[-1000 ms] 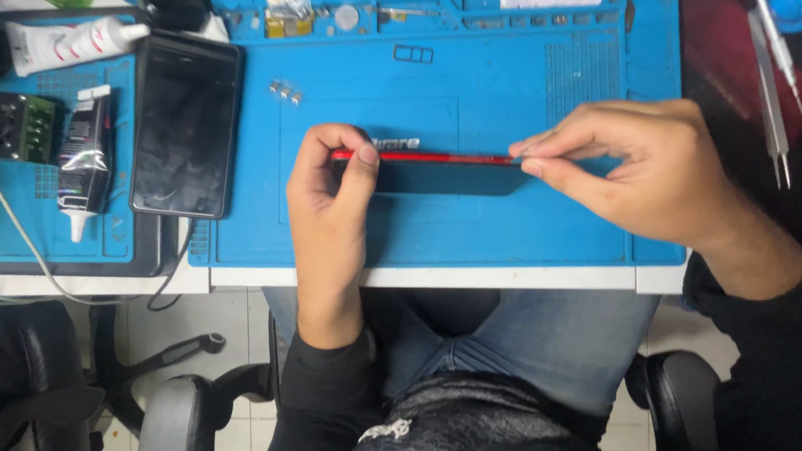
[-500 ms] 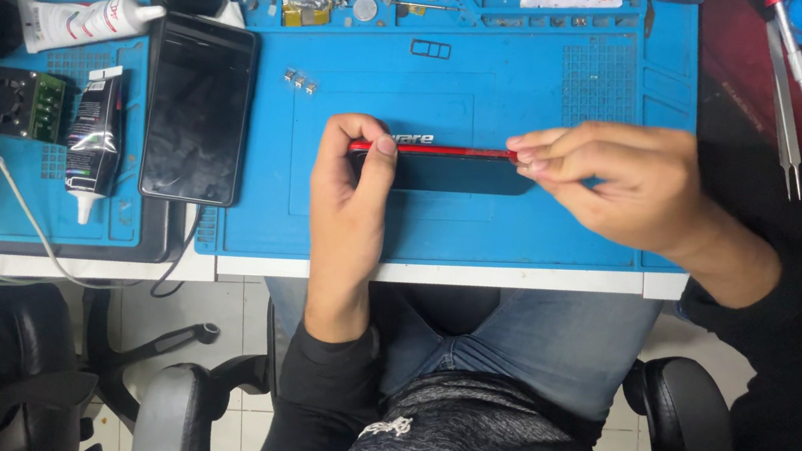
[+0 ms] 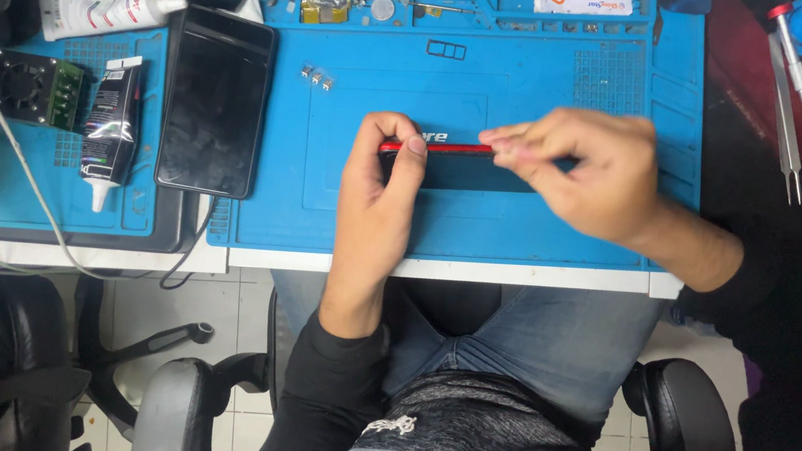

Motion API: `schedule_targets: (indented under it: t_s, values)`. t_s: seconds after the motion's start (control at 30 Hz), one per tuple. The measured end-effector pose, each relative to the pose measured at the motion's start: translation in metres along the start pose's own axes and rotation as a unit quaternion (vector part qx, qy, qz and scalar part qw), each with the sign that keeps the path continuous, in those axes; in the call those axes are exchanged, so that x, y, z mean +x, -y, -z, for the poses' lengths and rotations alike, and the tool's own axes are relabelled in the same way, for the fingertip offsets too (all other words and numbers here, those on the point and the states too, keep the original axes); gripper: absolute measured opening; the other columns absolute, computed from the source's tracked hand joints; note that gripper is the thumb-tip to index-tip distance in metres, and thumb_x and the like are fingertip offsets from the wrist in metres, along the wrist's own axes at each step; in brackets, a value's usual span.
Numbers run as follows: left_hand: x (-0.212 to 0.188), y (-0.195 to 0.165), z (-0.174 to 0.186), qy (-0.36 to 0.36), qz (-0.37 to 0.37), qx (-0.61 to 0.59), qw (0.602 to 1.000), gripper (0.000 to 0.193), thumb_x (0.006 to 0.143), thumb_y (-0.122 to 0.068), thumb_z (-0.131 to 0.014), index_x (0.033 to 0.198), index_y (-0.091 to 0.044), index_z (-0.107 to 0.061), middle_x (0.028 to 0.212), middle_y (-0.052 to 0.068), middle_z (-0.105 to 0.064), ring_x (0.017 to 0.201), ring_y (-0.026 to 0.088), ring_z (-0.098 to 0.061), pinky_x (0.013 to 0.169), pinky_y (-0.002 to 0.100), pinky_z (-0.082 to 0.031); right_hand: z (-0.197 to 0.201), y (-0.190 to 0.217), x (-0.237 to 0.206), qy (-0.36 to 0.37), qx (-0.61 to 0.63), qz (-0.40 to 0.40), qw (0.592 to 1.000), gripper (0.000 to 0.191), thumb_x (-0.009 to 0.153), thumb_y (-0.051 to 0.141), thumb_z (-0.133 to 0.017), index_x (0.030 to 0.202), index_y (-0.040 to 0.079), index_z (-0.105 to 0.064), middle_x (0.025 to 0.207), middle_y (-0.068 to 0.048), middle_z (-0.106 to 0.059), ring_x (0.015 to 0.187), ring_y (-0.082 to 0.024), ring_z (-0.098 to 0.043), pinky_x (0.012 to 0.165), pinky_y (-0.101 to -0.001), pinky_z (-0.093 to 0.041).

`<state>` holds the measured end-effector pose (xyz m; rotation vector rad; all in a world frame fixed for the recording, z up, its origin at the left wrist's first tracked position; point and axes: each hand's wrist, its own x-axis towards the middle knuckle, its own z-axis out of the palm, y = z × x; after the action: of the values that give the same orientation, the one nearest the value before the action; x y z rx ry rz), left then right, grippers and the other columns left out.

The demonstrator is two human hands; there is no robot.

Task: The person removes the back cover of a red smartphone using a prying tool, then cleans the cover with a brush. They place the cover aside and use a screwdriver to remove screws from the phone's internal frame.

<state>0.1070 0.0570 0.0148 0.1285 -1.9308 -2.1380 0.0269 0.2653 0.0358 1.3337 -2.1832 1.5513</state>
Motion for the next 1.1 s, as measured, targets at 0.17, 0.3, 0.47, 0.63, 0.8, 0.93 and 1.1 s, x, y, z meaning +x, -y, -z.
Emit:
schedule_targets:
  t_s: [0.17,0.3,0.47,0.63,0.8,0.93,1.1]
  values:
    - [-0.001,0.001,-0.002,0.001,-0.004,0.002,1.000,0.004,0.107,-0.008,-0.058,0.104,-0.006,-0.054,0.093,-0.003,-0.052,0.085,0.005,-0.046,0.077,0.021,-0.042,-0.001,0.005,0.014,0.057,-0.147,0.241,0.958,0.008,0.087,-0.010,-0.076,0.087,-0.008,-0.068,0.098,-0.022,-0.075,0.100,-0.037,-0.077,0.082,-0.0398,-0.066]
    - [-0.002,0.000,-0.004,0.004,-0.002,-0.017,1.000,0.005,0.107,-0.008,-0.057,0.104,-0.006,-0.055,0.094,-0.003,-0.053,0.088,0.006,-0.047,0.080,0.021,-0.042,-0.008,0.020,0.017,0.005,-0.095,0.031,0.995,0.010,0.095,-0.006,-0.077,0.094,-0.008,-0.068,0.102,-0.017,-0.075,0.098,-0.026,-0.078,0.081,-0.0331,-0.064]
    - [-0.001,-0.001,-0.003,-0.024,0.028,-0.045,0.998,0.010,0.109,-0.013,-0.054,0.104,-0.006,-0.059,0.098,0.000,-0.054,0.092,0.007,-0.047,0.085,0.022,-0.041,0.009,0.022,0.020,-0.014,0.160,-0.224,0.961,0.023,0.095,-0.008,-0.067,0.117,-0.002,-0.064,0.104,-0.013,-0.072,0.100,-0.016,-0.071,0.090,-0.0246,-0.058]
    - [-0.001,0.005,-0.001,-0.027,-0.015,-0.160,0.987,0.017,0.112,-0.016,-0.049,0.105,-0.004,-0.058,0.107,0.007,-0.061,0.102,0.013,-0.053,0.100,0.026,-0.043,0.022,0.023,0.017,0.021,0.142,-0.085,0.986,0.013,0.099,-0.012,-0.068,0.109,-0.004,-0.066,0.115,-0.016,-0.066,0.109,-0.017,-0.071,0.100,-0.0274,-0.061]
    - [-0.002,0.012,-0.001,-0.021,-0.031,-0.165,0.986,0.017,0.113,-0.019,-0.053,0.108,-0.004,-0.056,0.110,0.008,-0.061,0.104,0.014,-0.053,0.102,0.028,-0.043,0.018,0.026,0.017,0.045,0.034,-0.062,0.997,0.011,0.090,-0.010,-0.074,0.097,-0.004,-0.068,0.105,-0.017,-0.073,0.101,-0.022,-0.077,0.090,-0.0314,-0.066]
    - [-0.003,0.013,0.000,-0.016,-0.043,-0.144,0.988,0.019,0.114,-0.021,-0.053,0.109,-0.003,-0.057,0.111,0.008,-0.061,0.105,0.013,-0.053,0.102,0.028,-0.043,0.017,0.025,0.017,0.050,0.015,-0.047,0.997,0.013,0.090,-0.008,-0.078,0.098,-0.003,-0.069,0.105,-0.017,-0.076,0.101,-0.023,-0.078,0.088,-0.0308,-0.066]
    - [-0.005,0.011,-0.001,-0.018,-0.039,-0.135,0.990,0.020,0.115,-0.023,-0.052,0.109,-0.004,-0.056,0.111,0.006,-0.060,0.104,0.012,-0.053,0.102,0.028,-0.044,0.017,0.025,0.015,0.047,-0.021,-0.048,0.998,0.012,0.091,-0.007,-0.080,0.098,-0.003,-0.071,0.104,-0.016,-0.076,0.098,-0.023,-0.078,0.087,-0.0306,-0.066]
